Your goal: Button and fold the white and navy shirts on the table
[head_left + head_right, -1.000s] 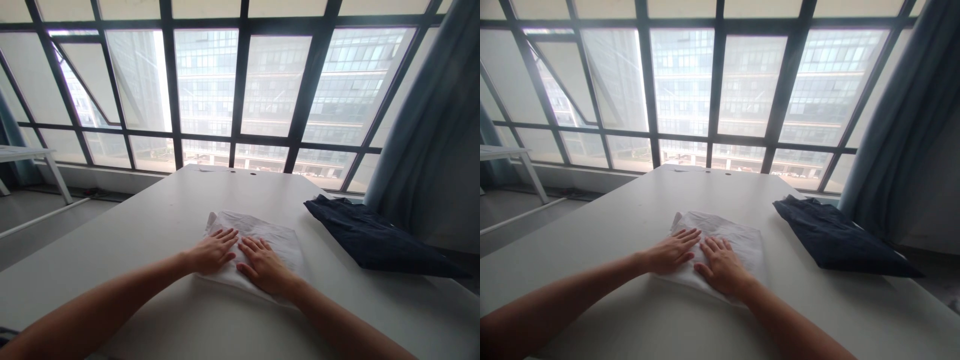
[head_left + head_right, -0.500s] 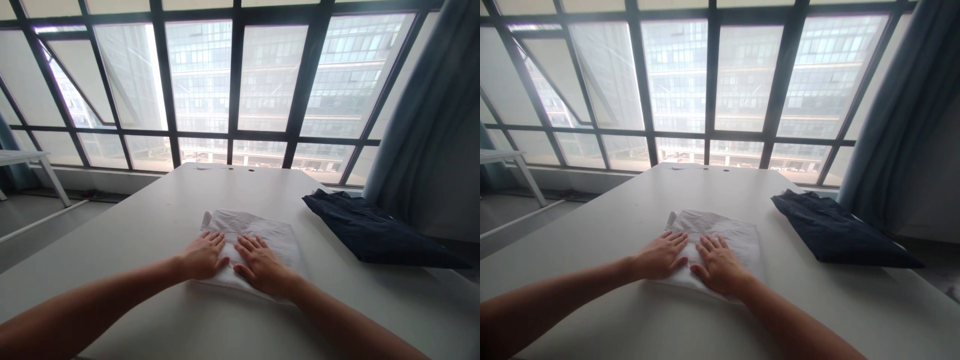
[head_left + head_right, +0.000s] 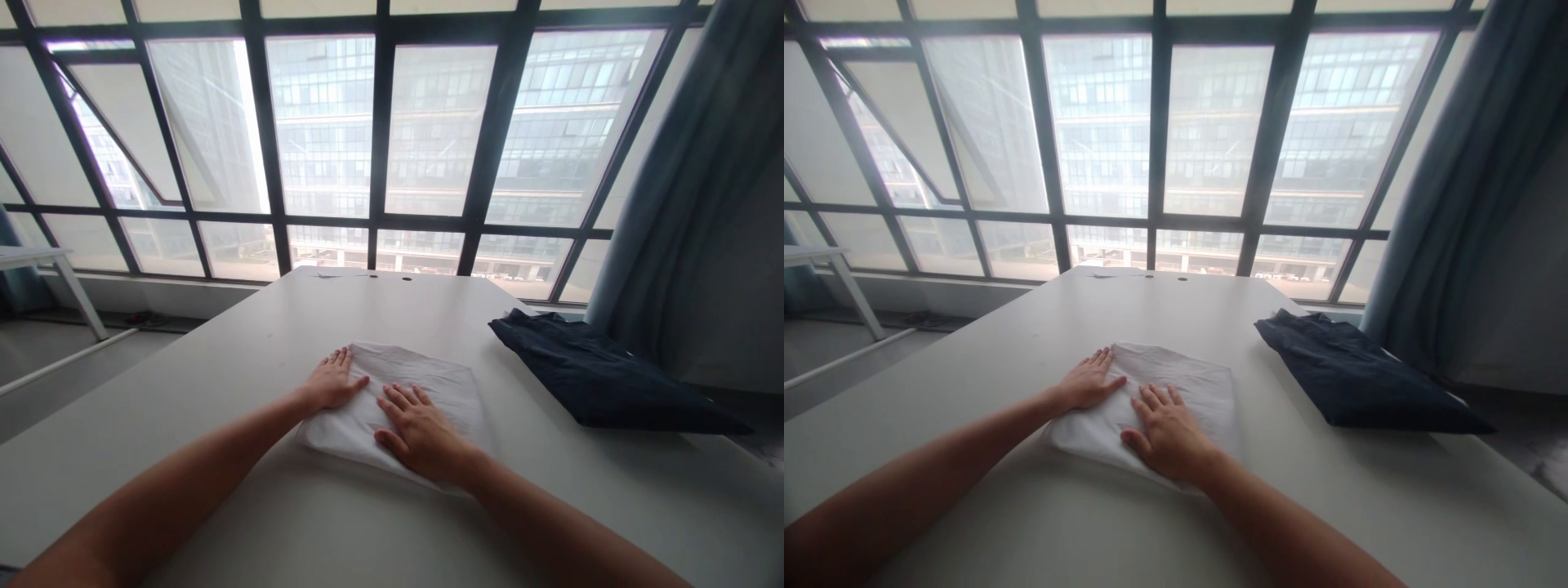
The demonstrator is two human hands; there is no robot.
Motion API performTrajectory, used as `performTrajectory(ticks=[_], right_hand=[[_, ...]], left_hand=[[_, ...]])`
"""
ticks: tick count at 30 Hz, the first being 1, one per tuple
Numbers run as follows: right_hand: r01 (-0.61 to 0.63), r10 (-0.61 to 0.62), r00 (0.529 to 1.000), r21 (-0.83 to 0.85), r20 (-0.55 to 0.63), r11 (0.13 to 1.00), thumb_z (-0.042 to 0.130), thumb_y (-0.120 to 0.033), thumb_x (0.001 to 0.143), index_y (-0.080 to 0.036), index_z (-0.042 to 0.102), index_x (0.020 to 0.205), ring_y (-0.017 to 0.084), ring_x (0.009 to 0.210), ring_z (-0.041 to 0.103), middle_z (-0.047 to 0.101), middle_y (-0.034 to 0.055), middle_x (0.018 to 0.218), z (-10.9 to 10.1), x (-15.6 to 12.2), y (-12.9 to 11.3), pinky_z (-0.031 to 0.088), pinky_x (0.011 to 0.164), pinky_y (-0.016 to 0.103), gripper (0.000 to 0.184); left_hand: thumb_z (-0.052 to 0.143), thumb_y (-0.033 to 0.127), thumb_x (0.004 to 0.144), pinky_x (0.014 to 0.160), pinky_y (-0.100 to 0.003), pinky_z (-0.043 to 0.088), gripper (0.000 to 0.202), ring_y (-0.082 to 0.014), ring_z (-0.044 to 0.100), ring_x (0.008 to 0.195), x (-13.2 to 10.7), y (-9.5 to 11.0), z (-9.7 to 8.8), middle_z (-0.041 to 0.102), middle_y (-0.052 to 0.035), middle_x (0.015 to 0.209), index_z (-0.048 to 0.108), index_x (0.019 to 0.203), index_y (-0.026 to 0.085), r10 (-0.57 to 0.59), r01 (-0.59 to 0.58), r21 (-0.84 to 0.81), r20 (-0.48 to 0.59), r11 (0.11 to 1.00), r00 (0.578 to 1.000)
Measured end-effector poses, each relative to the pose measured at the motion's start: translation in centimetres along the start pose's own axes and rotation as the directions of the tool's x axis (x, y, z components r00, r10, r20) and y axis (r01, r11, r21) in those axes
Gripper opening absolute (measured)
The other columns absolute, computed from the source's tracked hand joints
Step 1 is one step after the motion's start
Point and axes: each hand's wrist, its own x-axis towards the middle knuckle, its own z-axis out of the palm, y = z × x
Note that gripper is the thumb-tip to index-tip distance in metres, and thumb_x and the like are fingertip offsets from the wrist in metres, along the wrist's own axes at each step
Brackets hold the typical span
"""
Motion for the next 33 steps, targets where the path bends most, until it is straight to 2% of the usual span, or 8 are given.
performTrajectory(ticks=[5, 8, 11, 15, 20, 28, 31, 33], right_hand=[[-0.003, 0.003, 1.000, -0.006, -0.015, 1.000, 0.027, -0.062, 0.098, -0.012, 0.041, 0.150, 0.031, 0.148, 0.023, 0.030, 0.0170, 0.158, 0.3, 0.2, 0.1, 0.010, 0.121, 0.050, 0.073], [-0.005, 0.004, 1.000, -0.007, -0.022, 1.000, 0.028, -0.061, 0.098, -0.012, 0.042, 0.149, 0.031, 0.148, 0.024, 0.031, 0.0173, 0.158, 0.3, 0.2, 0.0, 0.010, 0.121, 0.050, 0.073], [0.006, -0.006, 1.000, -0.007, -0.030, 1.000, 0.028, -0.061, 0.098, -0.013, 0.043, 0.148, 0.031, 0.147, 0.024, 0.033, 0.0171, 0.157, 0.1, 0.2, -0.1, 0.011, 0.120, 0.050, 0.071], [0.027, -0.027, 0.998, -0.009, -0.054, 1.000, 0.031, -0.060, 0.098, -0.014, 0.042, 0.148, 0.032, 0.147, 0.026, 0.033, 0.0161, 0.158, -0.1, 0.1, -0.2, 0.012, 0.120, 0.052, 0.069], [0.014, -0.014, 0.999, -0.009, -0.041, 1.000, 0.029, -0.059, 0.098, -0.014, 0.042, 0.149, 0.031, 0.147, 0.024, 0.033, 0.0161, 0.158, -0.1, 0.1, -0.3, 0.013, 0.120, 0.051, 0.069], [0.000, 0.000, 0.999, -0.001, -0.036, 1.000, 0.027, -0.059, 0.099, -0.013, 0.043, 0.148, 0.032, 0.147, 0.024, 0.035, 0.0168, 0.156, 0.0, 0.2, -0.2, 0.013, 0.120, 0.052, 0.070], [0.017, -0.017, 0.998, -0.005, -0.069, 1.000, 0.029, -0.058, 0.099, -0.014, 0.046, 0.145, 0.032, 0.145, 0.029, 0.040, 0.0165, 0.154, 0.1, 0.2, -0.1, 0.015, 0.119, 0.052, 0.066], [0.035, -0.036, 0.994, -0.015, -0.105, 0.999, 0.032, -0.057, 0.099, -0.014, 0.048, 0.143, 0.032, 0.143, 0.031, 0.042, 0.0170, 0.152, 0.1, 0.2, -0.2, 0.015, 0.119, 0.052, 0.064]], left_hand=[[0.024, 0.071, 0.091, 0.120, -0.043, 0.014, 0.093, -0.0283, 0.010, 0.151, 0.5, -0.3, -0.4, 0.007, -0.0162, 0.163, 0.013, 0.157, 0.005, -0.013, 0.015, -0.030, 0.060, 0.999, 0.998], [0.029, 0.064, 0.094, 0.121, -0.046, 0.011, 0.086, -0.0291, 0.009, 0.151, 0.5, 0.1, -0.9, 0.010, -0.0172, 0.162, 0.019, 0.156, 0.005, 0.012, -0.011, 0.043, -0.007, 0.999, 1.000], [0.029, 0.050, 0.098, 0.121, -0.045, 0.008, 0.069, -0.0265, 0.007, 0.151, 0.6, 1.8, -1.3, 0.014, -0.0148, 0.163, 0.029, 0.153, 0.008, 0.169, -0.154, 0.132, -0.108, 0.979, 0.980], [0.018, 0.043, 0.102, 0.121, -0.045, 0.013, 0.060, -0.0243, 0.013, 0.151, 2.1, 4.4, -1.0, 0.020, -0.0123, 0.162, 0.031, 0.152, 0.013, 0.338, -0.330, 0.112, -0.057, 0.937, 0.939], [0.020, 0.046, 0.102, 0.120, -0.043, 0.014, 0.063, -0.0249, 0.015, 0.150, 5.1, 4.0, 0.0, 0.019, -0.0140, 0.162, 0.028, 0.153, 0.010, 0.227, -0.228, 0.028, 0.053, 0.973, 0.973], [0.022, 0.044, 0.102, 0.120, -0.048, 0.011, 0.062, -0.0280, 0.016, 0.150, 7.6, 2.5, -0.6, 0.023, -0.0189, 0.160, 0.033, 0.150, 0.007, 0.032, -0.034, 0.096, 0.021, 0.995, 0.999], [0.023, 0.040, 0.102, 0.121, -0.048, 0.008, 0.059, -0.0266, 0.014, 0.150, 7.5, 4.9, -0.7, 0.021, -0.0158, 0.161, 0.033, 0.151, 0.009, 0.227, -0.221, 0.113, -0.040, 0.969, 0.973], [0.021, 0.040, 0.103, 0.121, -0.042, 0.011, 0.058, -0.0223, 0.015, 0.150, 7.4, 6.7, -0.3, 0.023, -0.0108, 0.161, 0.032, 0.153, 0.013, 0.437, -0.437, 0.045, 0.009, 0.898, 0.899]])
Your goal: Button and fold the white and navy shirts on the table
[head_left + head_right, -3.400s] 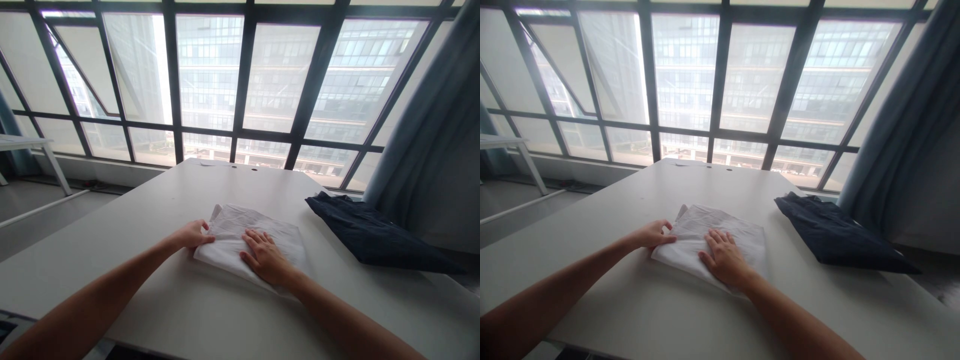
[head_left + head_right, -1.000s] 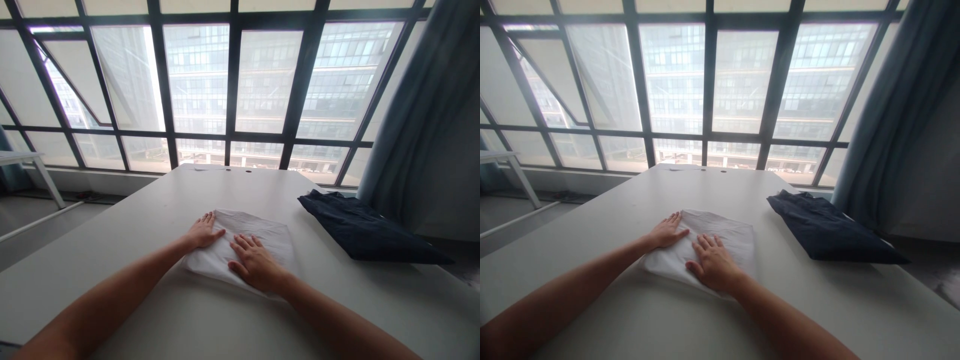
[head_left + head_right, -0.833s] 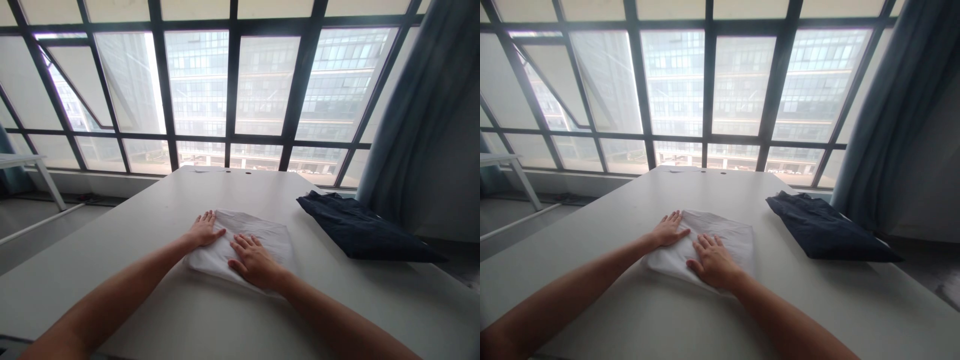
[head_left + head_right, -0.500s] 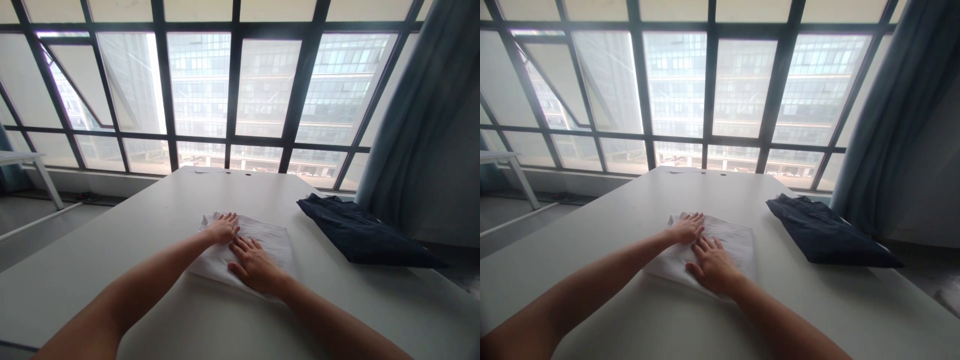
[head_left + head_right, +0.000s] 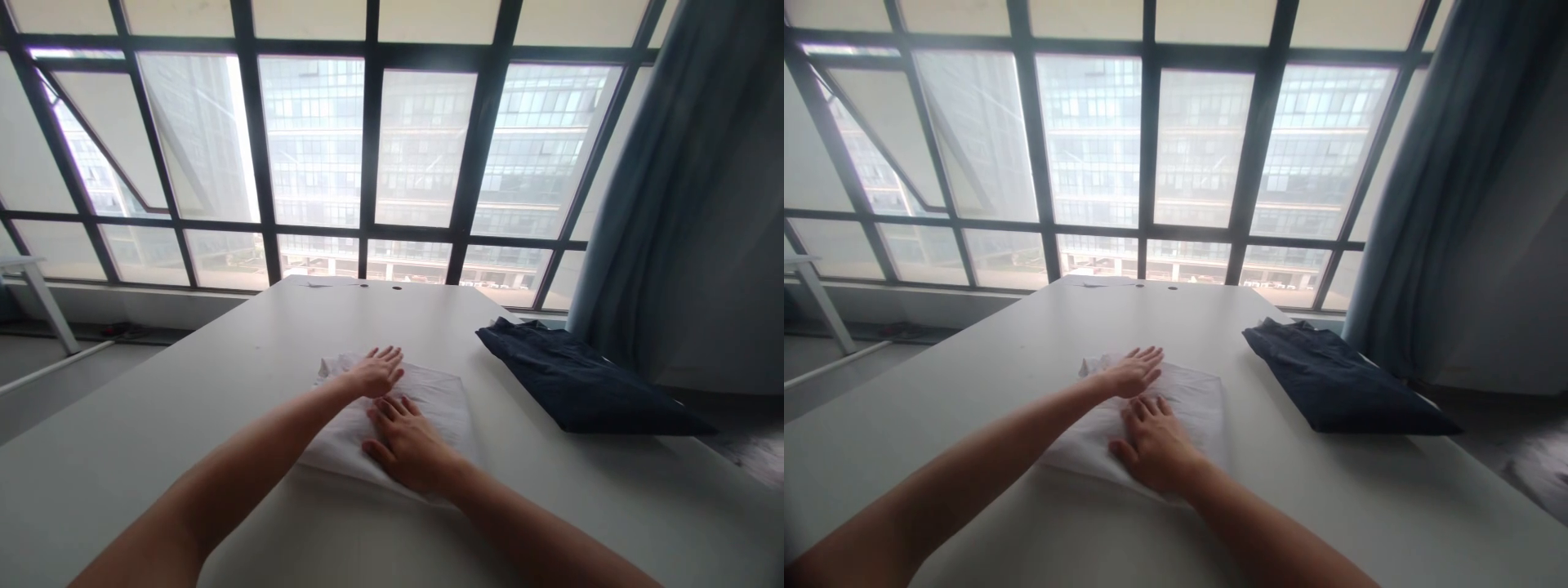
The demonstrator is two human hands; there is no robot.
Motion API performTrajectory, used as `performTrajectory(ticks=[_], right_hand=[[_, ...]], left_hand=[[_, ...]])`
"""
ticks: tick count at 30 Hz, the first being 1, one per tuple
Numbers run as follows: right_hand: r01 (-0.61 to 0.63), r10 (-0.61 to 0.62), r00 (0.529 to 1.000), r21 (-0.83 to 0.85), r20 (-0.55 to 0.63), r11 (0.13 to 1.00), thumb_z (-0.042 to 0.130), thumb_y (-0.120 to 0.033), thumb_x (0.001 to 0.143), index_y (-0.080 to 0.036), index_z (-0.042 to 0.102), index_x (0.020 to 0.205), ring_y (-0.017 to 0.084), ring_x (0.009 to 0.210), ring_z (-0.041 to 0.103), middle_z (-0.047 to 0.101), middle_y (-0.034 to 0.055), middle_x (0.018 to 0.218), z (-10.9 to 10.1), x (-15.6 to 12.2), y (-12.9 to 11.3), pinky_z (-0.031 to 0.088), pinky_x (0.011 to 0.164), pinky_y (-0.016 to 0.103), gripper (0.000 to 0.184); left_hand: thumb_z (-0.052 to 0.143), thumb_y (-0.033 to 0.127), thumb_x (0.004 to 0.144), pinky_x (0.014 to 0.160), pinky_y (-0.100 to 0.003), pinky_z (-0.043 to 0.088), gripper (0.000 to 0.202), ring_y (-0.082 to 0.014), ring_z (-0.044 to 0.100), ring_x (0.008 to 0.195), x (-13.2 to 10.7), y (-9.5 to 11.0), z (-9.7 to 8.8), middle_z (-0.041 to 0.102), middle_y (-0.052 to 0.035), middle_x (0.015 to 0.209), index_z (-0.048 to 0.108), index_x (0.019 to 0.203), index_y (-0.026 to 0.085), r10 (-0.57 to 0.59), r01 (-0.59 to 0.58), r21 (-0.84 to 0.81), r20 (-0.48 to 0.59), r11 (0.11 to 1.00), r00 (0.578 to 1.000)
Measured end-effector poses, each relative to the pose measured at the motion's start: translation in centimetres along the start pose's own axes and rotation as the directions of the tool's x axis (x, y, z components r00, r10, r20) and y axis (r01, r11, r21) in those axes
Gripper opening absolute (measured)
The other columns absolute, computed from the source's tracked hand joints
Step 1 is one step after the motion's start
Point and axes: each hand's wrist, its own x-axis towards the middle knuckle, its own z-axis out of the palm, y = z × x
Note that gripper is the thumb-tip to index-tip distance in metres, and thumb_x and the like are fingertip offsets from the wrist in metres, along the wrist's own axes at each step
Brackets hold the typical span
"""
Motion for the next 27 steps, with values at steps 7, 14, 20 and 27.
performTrajectory(ticks=[7, 14, 20, 27], right_hand=[[0.006, -0.005, 0.999, 0.021, -0.051, 1.000, 0.035, -0.048, 0.100, -0.020, 0.055, 0.135, 0.028, 0.137, 0.040, 0.053, 0.0132, 0.143, 0.1, -0.4, -0.3, 0.023, 0.116, 0.048, 0.049], [-0.009, 0.010, 0.999, 0.037, -0.030, 0.999, 0.034, -0.046, 0.100, -0.017, 0.051, 0.140, 0.030, 0.141, 0.038, 0.048, 0.0136, 0.149, 0.2, -0.6, -0.2, 0.022, 0.118, 0.048, 0.052], [-0.040, 0.042, 0.998, 0.041, -0.044, 0.998, 0.042, -0.048, 0.097, -0.013, 0.047, 0.145, 0.027, 0.142, 0.037, 0.044, 0.0154, 0.151, -0.9, -0.6, 1.8, 0.020, 0.120, 0.045, 0.059], [-0.415, 0.414, 0.909, -0.015, -0.056, 0.910, 0.036, -0.047, 0.098, -0.009, 0.042, 0.148, 0.026, 0.146, 0.029, 0.036, 0.0167, 0.156, -1.9, -0.4, 8.6, 0.017, 0.120, 0.044, 0.063]], left_hand=[[0.025, 0.034, 0.102, 0.121, -0.040, 0.015, 0.056, -0.0216, 0.018, 0.150, 0.6, -0.5, 1.1, 0.028, -0.0134, 0.159, 0.036, 0.150, 0.009, 0.061, -0.059, -0.052, 0.047, 0.997, 0.997], [0.022, 0.046, 0.103, 0.120, -0.039, 0.018, 0.060, -0.0233, 0.024, 0.148, -0.1, -3.6, 0.9, 0.031, -0.0150, 0.158, 0.037, 0.148, 0.009, -0.339, 0.338, -0.063, -0.005, 0.939, 0.941], [0.019, 0.039, 0.102, 0.120, -0.048, 0.011, 0.060, -0.0285, 0.018, 0.149, -0.4, -2.6, -0.2, 0.026, -0.0224, 0.158, 0.032, 0.149, 0.003, -0.481, 0.487, 0.005, -0.151, 0.873, 0.864], [0.015, 0.051, 0.102, 0.121, -0.043, 0.013, 0.065, -0.0211, 0.017, 0.150, -6.8, 5.9, -0.1, 0.025, -0.0100, 0.161, 0.029, 0.154, 0.016, -0.107, 0.103, -0.054, -0.085, 0.993, 0.991]])
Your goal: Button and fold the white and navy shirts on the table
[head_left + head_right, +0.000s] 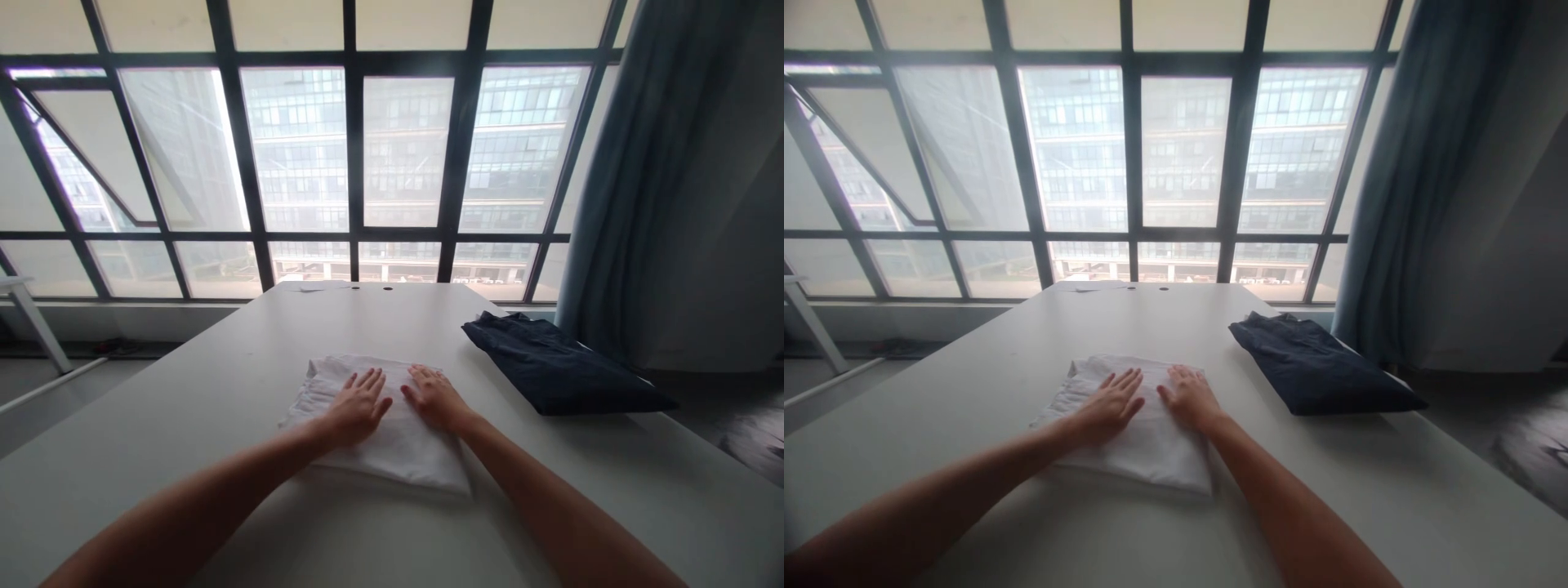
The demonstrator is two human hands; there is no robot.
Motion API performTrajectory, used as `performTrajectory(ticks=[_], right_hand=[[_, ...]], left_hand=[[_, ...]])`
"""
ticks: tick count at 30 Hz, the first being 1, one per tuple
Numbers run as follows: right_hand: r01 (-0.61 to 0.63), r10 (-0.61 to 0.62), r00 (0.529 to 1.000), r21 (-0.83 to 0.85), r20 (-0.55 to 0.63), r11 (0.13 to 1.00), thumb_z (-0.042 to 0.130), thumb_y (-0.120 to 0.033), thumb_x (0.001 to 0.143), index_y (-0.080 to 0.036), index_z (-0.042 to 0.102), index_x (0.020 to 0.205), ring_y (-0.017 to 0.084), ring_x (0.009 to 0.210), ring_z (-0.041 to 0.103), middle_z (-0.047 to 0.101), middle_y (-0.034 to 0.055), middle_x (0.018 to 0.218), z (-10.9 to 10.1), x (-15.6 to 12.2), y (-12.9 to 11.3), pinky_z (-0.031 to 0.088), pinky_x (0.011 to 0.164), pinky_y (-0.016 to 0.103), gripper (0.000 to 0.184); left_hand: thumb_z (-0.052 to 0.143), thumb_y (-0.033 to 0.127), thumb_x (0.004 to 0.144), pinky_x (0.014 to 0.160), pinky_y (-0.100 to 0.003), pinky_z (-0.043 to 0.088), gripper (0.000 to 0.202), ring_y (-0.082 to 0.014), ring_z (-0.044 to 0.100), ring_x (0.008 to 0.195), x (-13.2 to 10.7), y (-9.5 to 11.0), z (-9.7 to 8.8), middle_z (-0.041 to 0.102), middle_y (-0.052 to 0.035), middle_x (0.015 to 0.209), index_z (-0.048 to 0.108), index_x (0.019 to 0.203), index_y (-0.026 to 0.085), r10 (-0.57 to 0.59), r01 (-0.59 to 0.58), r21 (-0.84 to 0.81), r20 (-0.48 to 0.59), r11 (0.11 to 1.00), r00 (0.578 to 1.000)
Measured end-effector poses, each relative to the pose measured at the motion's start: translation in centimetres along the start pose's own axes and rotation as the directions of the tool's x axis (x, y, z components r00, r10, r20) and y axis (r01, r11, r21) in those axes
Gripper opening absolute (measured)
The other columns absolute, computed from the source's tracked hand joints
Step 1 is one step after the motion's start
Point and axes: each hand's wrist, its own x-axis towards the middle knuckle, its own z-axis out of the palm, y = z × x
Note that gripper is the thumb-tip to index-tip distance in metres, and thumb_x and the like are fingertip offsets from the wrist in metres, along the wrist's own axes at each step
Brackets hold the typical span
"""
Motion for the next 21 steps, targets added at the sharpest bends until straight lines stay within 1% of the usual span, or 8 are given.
performTrajectory(ticks=[2, 4, 8, 13, 15, 17, 19, 21], right_hand=[[-0.077, 0.079, 0.994, -0.029, 0.071, 0.997, 0.031, -0.049, 0.099, -0.010, 0.038, 0.150, 0.026, 0.148, 0.025, 0.031, 0.0148, 0.158, 0.1, 0.4, 1.0, 0.016, 0.120, 0.046, 0.065], [-0.113, 0.120, 0.986, -0.059, 0.119, 0.992, 0.026, -0.053, 0.099, -0.011, 0.033, 0.153, 0.025, 0.149, 0.021, 0.026, 0.0120, 0.161, 0.1, 0.4, 1.3, 0.014, 0.120, 0.048, 0.068], [-0.142, 0.155, 0.977, -0.095, 0.147, 0.985, 0.022, -0.056, 0.098, -0.016, 0.030, 0.155, 0.025, 0.150, 0.015, 0.021, 0.0085, 0.163, 0.3, 0.5, 1.1, 0.011, 0.119, 0.052, 0.070], [-0.194, 0.208, 0.971, -0.125, 0.116, 0.973, 0.018, -0.057, 0.098, -0.015, 0.032, 0.154, 0.026, 0.150, 0.018, 0.024, 0.0099, 0.162, 0.8, 0.8, 0.4, 0.012, 0.118, 0.053, 0.071], [-0.195, 0.210, 0.975, -0.161, 0.076, 0.967, 0.019, -0.056, 0.099, -0.013, 0.037, 0.151, 0.029, 0.146, 0.026, 0.032, 0.0133, 0.159, 0.7, 0.5, -0.2, 0.016, 0.116, 0.052, 0.070], [-0.176, 0.187, 0.982, -0.217, 0.033, 0.960, 0.022, -0.057, 0.098, -0.011, 0.050, 0.142, 0.033, 0.137, 0.040, 0.047, 0.0187, 0.148, 0.3, 0.1, -1.1, 0.024, 0.111, 0.051, 0.069], [-0.158, 0.164, 0.986, -0.277, -0.001, 0.948, 0.024, -0.057, 0.098, -0.009, 0.063, 0.127, 0.036, 0.123, 0.053, 0.059, 0.0236, 0.132, -0.2, -0.5, -2.4, 0.030, 0.104, 0.050, 0.068], [-0.137, 0.131, 0.991, -0.299, -0.039, 0.945, 0.026, -0.057, 0.098, -0.008, 0.068, 0.116, 0.036, 0.114, 0.058, 0.064, 0.0259, 0.120, -0.5, -0.9, -3.6, 0.032, 0.100, 0.049, 0.067]], left_hand=[[0.015, 0.053, 0.101, 0.122, -0.042, 0.013, 0.066, -0.0203, 0.016, 0.150, -2.8, 0.8, 0.0, 0.022, -0.0084, 0.161, 0.027, 0.156, 0.017, 0.045, -0.041, -0.049, 0.075, 0.998, 0.996], [0.017, 0.053, 0.101, 0.122, -0.042, 0.013, 0.066, -0.0204, 0.016, 0.150, -5.1, 0.4, -0.3, 0.021, -0.0076, 0.161, 0.027, 0.156, 0.018, 0.035, -0.026, -0.073, 0.118, 0.997, 0.992], [0.022, 0.055, 0.101, 0.122, -0.040, 0.011, 0.064, -0.0203, 0.019, 0.150, -7.7, -2.8, -1.2, 0.024, -0.0043, 0.160, 0.031, 0.155, 0.023, 0.009, -0.003, -0.056, 0.099, 0.998, 0.995], [0.023, 0.050, 0.101, 0.121, -0.045, 0.014, 0.060, -0.0207, 0.018, 0.150, -8.0, -8.4, -1.7, 0.023, -0.0031, 0.161, 0.033, 0.154, 0.025, -0.158, 0.155, 0.040, 0.071, 0.987, 0.985], [0.022, 0.046, 0.101, 0.121, -0.048, 0.015, 0.059, -0.0215, 0.017, 0.150, -7.5, -10.5, -2.0, 0.023, -0.0044, 0.161, 0.032, 0.154, 0.022, -0.252, 0.246, 0.086, 0.071, 0.966, 0.965], [0.021, 0.042, 0.102, 0.120, -0.052, 0.013, 0.059, -0.0234, 0.017, 0.150, -6.9, -12.0, -2.4, 0.023, -0.0079, 0.161, 0.033, 0.153, 0.018, -0.372, 0.364, 0.140, 0.030, 0.921, 0.928], [0.023, 0.040, 0.101, 0.120, -0.054, 0.010, 0.058, -0.0259, 0.015, 0.150, -6.5, -12.1, -2.9, 0.022, -0.0112, 0.161, 0.036, 0.152, 0.014, -0.457, 0.463, 0.186, -0.075, 0.867, 0.886], [0.023, 0.040, 0.101, 0.121, -0.052, 0.007, 0.058, -0.0262, 0.014, 0.151, -6.5, -10.5, -3.2, 0.023, -0.0116, 0.161, 0.037, 0.151, 0.014, -0.436, 0.465, 0.191, -0.175, 0.864, 0.883]])
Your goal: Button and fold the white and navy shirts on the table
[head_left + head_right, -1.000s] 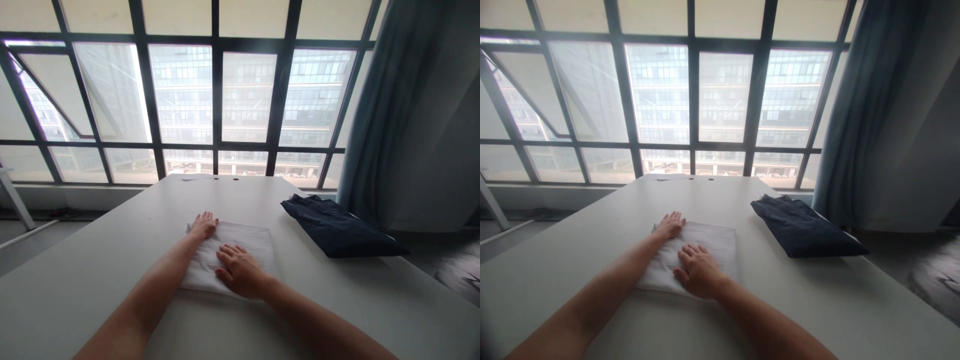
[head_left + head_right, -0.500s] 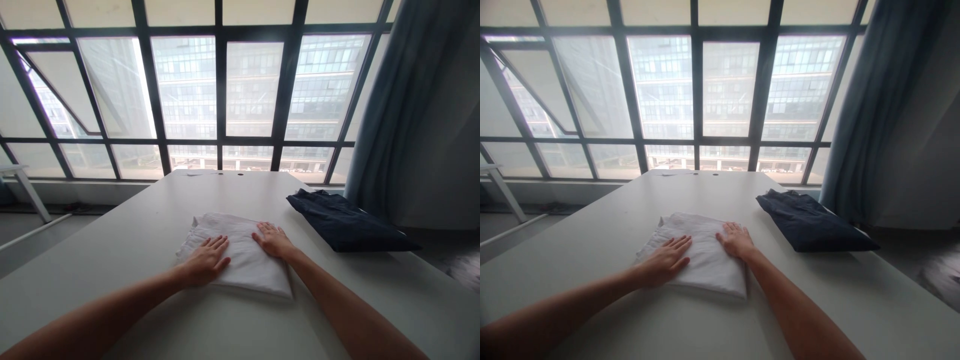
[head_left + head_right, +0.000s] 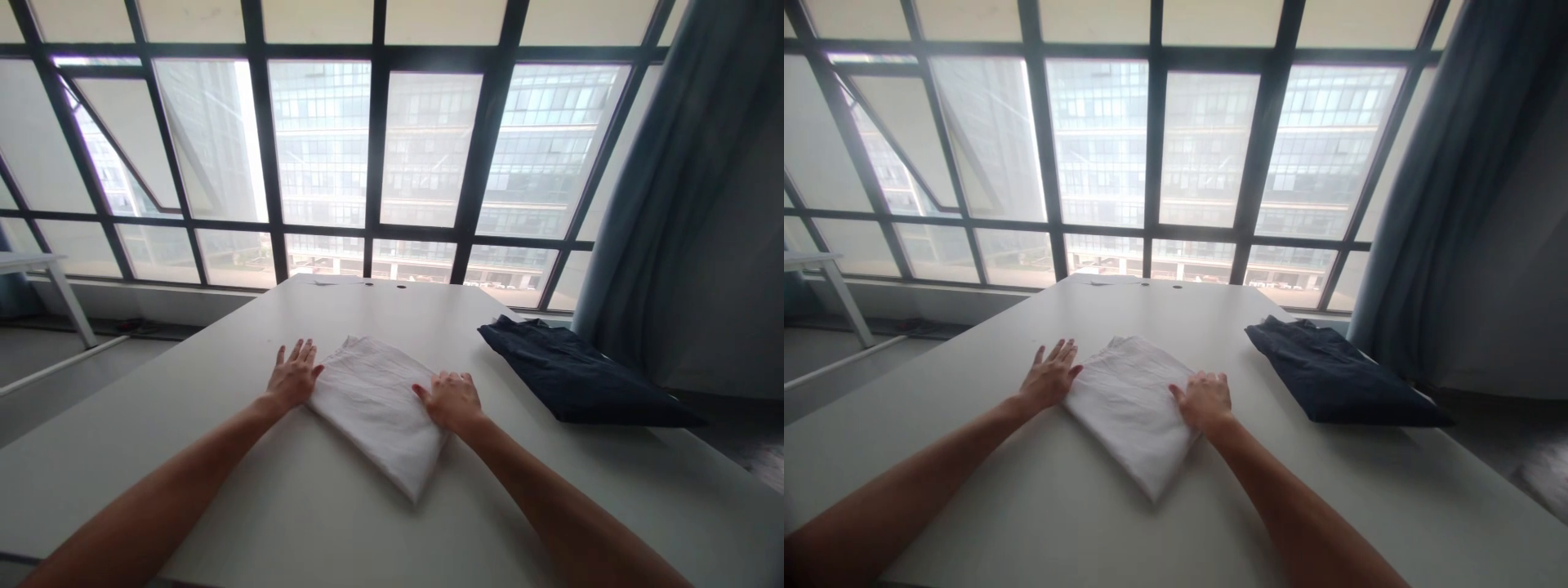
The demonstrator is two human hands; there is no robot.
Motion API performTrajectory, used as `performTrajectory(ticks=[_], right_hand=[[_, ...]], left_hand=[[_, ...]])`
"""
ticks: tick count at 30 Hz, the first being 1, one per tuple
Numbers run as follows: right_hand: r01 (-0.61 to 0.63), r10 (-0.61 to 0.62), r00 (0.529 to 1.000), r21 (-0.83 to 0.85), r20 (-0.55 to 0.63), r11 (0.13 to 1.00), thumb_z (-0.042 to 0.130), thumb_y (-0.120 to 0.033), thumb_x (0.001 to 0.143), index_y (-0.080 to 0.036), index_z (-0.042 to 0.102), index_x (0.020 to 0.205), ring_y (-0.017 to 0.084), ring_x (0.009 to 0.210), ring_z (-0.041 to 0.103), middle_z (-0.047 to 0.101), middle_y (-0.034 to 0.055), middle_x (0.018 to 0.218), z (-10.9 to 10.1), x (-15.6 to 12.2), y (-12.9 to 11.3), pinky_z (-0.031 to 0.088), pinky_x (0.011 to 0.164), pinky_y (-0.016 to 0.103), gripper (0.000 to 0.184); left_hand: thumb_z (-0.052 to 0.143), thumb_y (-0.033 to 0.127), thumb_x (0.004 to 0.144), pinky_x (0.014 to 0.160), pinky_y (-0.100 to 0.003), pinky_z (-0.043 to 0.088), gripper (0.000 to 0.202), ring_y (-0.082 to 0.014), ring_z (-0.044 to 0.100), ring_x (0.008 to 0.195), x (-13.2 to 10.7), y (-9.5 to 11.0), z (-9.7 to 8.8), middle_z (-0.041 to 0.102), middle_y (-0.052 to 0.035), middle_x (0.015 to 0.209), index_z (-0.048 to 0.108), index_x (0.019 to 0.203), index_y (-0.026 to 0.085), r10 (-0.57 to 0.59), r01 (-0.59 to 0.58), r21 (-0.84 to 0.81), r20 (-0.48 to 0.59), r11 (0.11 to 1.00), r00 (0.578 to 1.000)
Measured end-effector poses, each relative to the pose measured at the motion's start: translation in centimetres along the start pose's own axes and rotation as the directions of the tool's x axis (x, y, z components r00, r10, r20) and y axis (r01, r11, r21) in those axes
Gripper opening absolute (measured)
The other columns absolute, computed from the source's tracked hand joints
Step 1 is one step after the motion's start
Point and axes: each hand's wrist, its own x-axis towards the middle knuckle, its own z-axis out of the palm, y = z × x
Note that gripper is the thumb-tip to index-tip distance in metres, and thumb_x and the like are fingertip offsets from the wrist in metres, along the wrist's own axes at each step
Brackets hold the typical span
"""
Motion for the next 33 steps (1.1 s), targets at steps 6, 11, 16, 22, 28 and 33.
performTrajectory(ticks=[6, 11, 16, 22, 28, 33], right_hand=[[0.335, -0.333, 0.942, 0.224, -0.050, 0.915, 0.032, -0.051, 0.099, -0.017, 0.053, 0.140, 0.026, 0.137, 0.042, 0.051, 0.0126, 0.147, 1.3, 0.5, -0.8, 0.021, 0.115, 0.042, 0.057], [0.102, -0.142, 0.975, 0.221, 0.172, 0.970, 0.023, -0.056, 0.099, -0.018, 0.033, 0.153, 0.024, 0.149, 0.022, 0.026, 0.0073, 0.161, 2.6, 2.8, 2.2, 0.014, 0.119, 0.048, 0.067], [0.005, -0.035, 0.983, 0.163, 0.181, 0.987, 0.020, -0.055, 0.100, -0.013, 0.030, 0.154, 0.024, 0.149, 0.022, 0.027, 0.0104, 0.161, 3.0, 3.4, 3.4, 0.015, 0.119, 0.048, 0.069], [0.048, -0.071, 0.987, 0.157, 0.144, 0.986, 0.023, -0.052, 0.100, -0.009, 0.036, 0.151, 0.024, 0.147, 0.027, 0.032, 0.0142, 0.158, 3.7, 3.2, 3.4, 0.020, 0.118, 0.039, 0.069], [0.074, -0.091, 0.990, 0.154, 0.104, 0.985, 0.025, -0.052, 0.099, -0.007, 0.039, 0.149, 0.024, 0.145, 0.031, 0.037, 0.0154, 0.155, 4.4, 3.7, 3.8, 0.021, 0.118, 0.036, 0.069], [0.073, -0.090, 0.992, 0.168, 0.092, 0.983, 0.027, -0.054, 0.098, -0.008, 0.040, 0.149, 0.026, 0.145, 0.031, 0.038, 0.0159, 0.155, 5.0, 4.1, 4.0, 0.022, 0.118, 0.038, 0.069]], left_hand=[[0.018, 0.062, 0.099, 0.123, -0.042, 0.009, 0.068, -0.0206, 0.015, 0.151, -5.7, 7.6, -0.6, 0.022, -0.0030, 0.162, 0.026, 0.156, 0.025, 0.557, -0.528, -0.263, 0.046, 0.808, 0.829], [0.019, 0.067, 0.097, 0.122, -0.046, 0.006, 0.071, -0.0222, 0.010, 0.151, -5.2, 6.9, 0.1, 0.015, -0.0023, 0.163, 0.024, 0.156, 0.029, 0.558, -0.493, -0.317, 0.161, 0.810, 0.814], [0.019, 0.065, 0.097, 0.121, -0.047, 0.007, 0.074, -0.0233, 0.006, 0.152, -1.0, 1.2, 1.3, 0.008, -0.0052, 0.164, 0.021, 0.157, 0.022, 0.291, -0.226, -0.247, 0.270, 0.942, 0.918], [0.030, 0.057, 0.097, 0.116, -0.045, 0.026, 0.068, -0.0285, 0.031, 0.145, 1.1, -2.9, 2.3, 0.034, -0.0151, 0.157, 0.038, 0.150, 0.014, -0.072, 0.096, -0.132, 0.178, 0.987, 0.981], [0.046, 0.057, 0.091, 0.089, -0.034, 0.049, 0.054, -0.0271, 0.066, 0.106, 1.6, -2.6, 1.3, 0.071, -0.0119, 0.115, 0.063, 0.123, 0.017, -0.240, 0.253, -0.281, 0.081, 0.926, 0.968], [0.053, 0.051, 0.090, 0.085, -0.032, 0.049, 0.047, -0.0269, 0.067, 0.105, 2.1, -2.6, 1.8, 0.073, -0.0106, 0.112, 0.064, 0.121, 0.018, -0.264, 0.284, -0.371, 0.104, 0.884, 0.959]])
